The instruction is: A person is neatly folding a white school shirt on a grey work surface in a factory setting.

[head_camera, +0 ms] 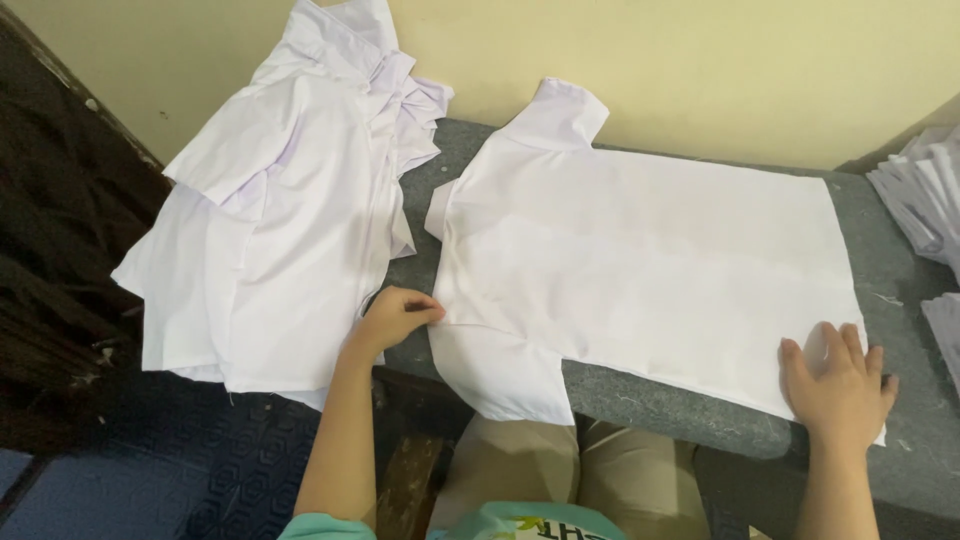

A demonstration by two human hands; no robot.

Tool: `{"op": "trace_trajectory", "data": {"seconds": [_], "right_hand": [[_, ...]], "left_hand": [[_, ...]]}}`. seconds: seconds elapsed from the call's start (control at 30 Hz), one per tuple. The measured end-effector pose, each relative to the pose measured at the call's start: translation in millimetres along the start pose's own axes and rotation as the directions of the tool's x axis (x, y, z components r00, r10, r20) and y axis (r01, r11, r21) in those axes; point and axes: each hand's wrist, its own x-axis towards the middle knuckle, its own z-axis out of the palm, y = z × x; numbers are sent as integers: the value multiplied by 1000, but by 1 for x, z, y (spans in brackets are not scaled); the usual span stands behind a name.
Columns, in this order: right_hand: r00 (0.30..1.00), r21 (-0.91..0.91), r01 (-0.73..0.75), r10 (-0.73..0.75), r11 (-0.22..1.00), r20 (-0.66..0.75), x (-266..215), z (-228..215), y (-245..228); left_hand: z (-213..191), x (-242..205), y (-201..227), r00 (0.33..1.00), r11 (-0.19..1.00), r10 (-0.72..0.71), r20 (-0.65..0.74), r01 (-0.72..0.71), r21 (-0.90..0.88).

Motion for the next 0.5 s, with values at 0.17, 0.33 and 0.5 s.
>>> {"op": "trace_trajectory", "data": {"seconds": [0.17,0.33,0.5], "right_hand": [[998,20,-49,48,999,38,-2,-12,-14],[998,44,-47,45,998,45,-6,-12,-13],[998,13,-45,44,999,38,-4,-12,-15]], "left_hand": [[6,35,-46,888,993,114,-445,-100,55],[14,59,-82,681,926,373,-630,-316,207],[14,45,-56,687,928,363,-629,-326,179]]}}
